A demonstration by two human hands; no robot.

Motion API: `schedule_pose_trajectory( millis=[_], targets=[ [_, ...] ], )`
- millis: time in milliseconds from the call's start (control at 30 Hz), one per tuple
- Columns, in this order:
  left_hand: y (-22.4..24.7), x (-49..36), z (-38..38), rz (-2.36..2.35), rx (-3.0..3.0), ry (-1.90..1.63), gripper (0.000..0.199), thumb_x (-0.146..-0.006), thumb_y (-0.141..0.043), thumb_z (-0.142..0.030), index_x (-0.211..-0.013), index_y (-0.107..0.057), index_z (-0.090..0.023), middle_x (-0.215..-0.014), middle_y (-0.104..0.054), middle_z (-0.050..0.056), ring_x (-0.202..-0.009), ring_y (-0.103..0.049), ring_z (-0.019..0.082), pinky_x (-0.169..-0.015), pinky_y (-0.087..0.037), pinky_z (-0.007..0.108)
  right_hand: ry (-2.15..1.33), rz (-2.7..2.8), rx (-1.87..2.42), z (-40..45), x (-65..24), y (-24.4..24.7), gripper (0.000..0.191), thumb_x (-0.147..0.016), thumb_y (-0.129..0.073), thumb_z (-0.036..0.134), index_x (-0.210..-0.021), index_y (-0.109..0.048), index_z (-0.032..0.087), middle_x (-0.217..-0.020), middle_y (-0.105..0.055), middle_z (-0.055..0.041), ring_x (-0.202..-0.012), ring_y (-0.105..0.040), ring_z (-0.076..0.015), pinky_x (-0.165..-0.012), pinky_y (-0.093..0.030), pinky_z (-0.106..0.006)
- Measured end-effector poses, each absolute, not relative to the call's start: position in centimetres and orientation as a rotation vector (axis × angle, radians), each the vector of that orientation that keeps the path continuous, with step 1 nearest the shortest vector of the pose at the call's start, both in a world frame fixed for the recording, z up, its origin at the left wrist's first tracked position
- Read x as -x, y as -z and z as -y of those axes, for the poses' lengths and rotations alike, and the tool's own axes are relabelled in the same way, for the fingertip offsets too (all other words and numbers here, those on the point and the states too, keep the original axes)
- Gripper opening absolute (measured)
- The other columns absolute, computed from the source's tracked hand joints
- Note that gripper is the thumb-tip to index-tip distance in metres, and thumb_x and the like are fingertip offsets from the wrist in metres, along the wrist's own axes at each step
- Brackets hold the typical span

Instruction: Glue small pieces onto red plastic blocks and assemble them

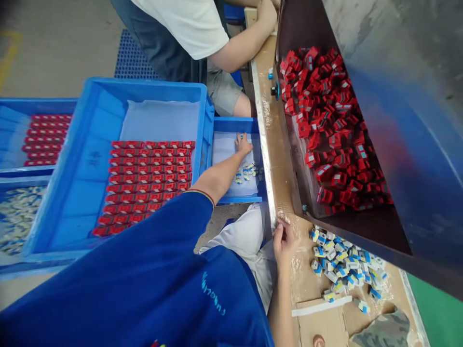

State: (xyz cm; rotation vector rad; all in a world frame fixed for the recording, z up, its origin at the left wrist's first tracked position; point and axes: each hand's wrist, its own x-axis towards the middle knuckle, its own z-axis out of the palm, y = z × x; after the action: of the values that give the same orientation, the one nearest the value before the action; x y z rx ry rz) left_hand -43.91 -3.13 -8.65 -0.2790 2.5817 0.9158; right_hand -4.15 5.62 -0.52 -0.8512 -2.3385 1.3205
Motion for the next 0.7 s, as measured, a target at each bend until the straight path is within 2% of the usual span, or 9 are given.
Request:
schedule_pose_trajectory(
  millis=[67,200,333,467,567,700],
  targets=[
    [8.8,47.2,3.8,-2.585,0.163,-0.848,0.057,-0.097,-0.063,-0.021,-0.152,-0.051,-0.018,-0.164,-0.043,0.018,-0.156,-0.036,0.035,-0.127,-0.035,0.052,-1.3,2.351,0.868,-5.5,4.0,0.6,0.044,-0.1,-0.054,0.055,-0.106,-0.076,0.018,-0.064,-0.071,-0.0031,-0.056,-0.07,-0.0203,-0.058,-0.057,-0.031],
    [9.3,49.2,5.1,-2.517,-0.037,-0.723,0.042,-0.099,-0.068,-0.038,-0.135,-0.063,-0.016,-0.146,-0.06,0.013,-0.137,-0.057,0.03,-0.115,-0.049,0.057,-1.245,2.362,0.886,-5.6,4.2,0.4,0.045,-0.1,-0.054,0.056,-0.102,-0.078,0.017,-0.063,-0.071,-0.0036,-0.055,-0.069,-0.0204,-0.057,-0.055,-0.03],
    [10.0,45.9,5.6,-2.363,-0.2,-0.729,0.033,-0.099,-0.068,-0.039,-0.123,-0.069,-0.016,-0.128,-0.07,0.009,-0.117,-0.068,0.024,-0.101,-0.059,0.046,-1.215,2.333,0.905,-5.5,4.6,0.0,0.047,-0.099,-0.054,0.058,-0.099,-0.078,0.017,-0.06,-0.069,-0.0033,-0.055,-0.069,-0.0209,-0.057,-0.055,-0.03],
    [9.9,42.2,6.1,-2.223,-0.21,-0.774,0.036,-0.1,-0.067,-0.045,-0.116,-0.07,-0.013,-0.113,-0.074,0.007,-0.099,-0.073,0.02,-0.088,-0.063,0.039,-1.217,2.324,0.92,-5.4,4.8,-0.2,0.051,-0.099,-0.052,0.061,-0.101,-0.077,0.016,-0.059,-0.068,-0.0036,-0.055,-0.069,-0.0208,-0.056,-0.055,-0.03],
    [9.5,40.4,7.1,-2.239,-0.124,-0.77,0.038,-0.1,-0.066,-0.045,-0.122,-0.069,-0.014,-0.121,-0.072,0.009,-0.106,-0.072,0.022,-0.094,-0.062,0.042,-1.211,2.342,0.91,-5.6,4.8,0.0,0.053,-0.098,-0.052,0.062,-0.101,-0.077,0.015,-0.061,-0.068,-0.0039,-0.057,-0.069,-0.0208,-0.059,-0.055,-0.03],
    [9.4,38.3,8.8,-2.367,0.058,-0.694,0.047,-0.099,-0.067,-0.04,-0.141,-0.059,-0.02,-0.149,-0.057,0.013,-0.134,-0.059,0.03,-0.111,-0.053,0.054,-1.222,2.36,0.881,-5.9,4.7,0.6,0.053,-0.097,-0.053,0.062,-0.1,-0.077,0.014,-0.065,-0.07,-0.0047,-0.06,-0.069,-0.0204,-0.062,-0.054,-0.03]
  ],
)
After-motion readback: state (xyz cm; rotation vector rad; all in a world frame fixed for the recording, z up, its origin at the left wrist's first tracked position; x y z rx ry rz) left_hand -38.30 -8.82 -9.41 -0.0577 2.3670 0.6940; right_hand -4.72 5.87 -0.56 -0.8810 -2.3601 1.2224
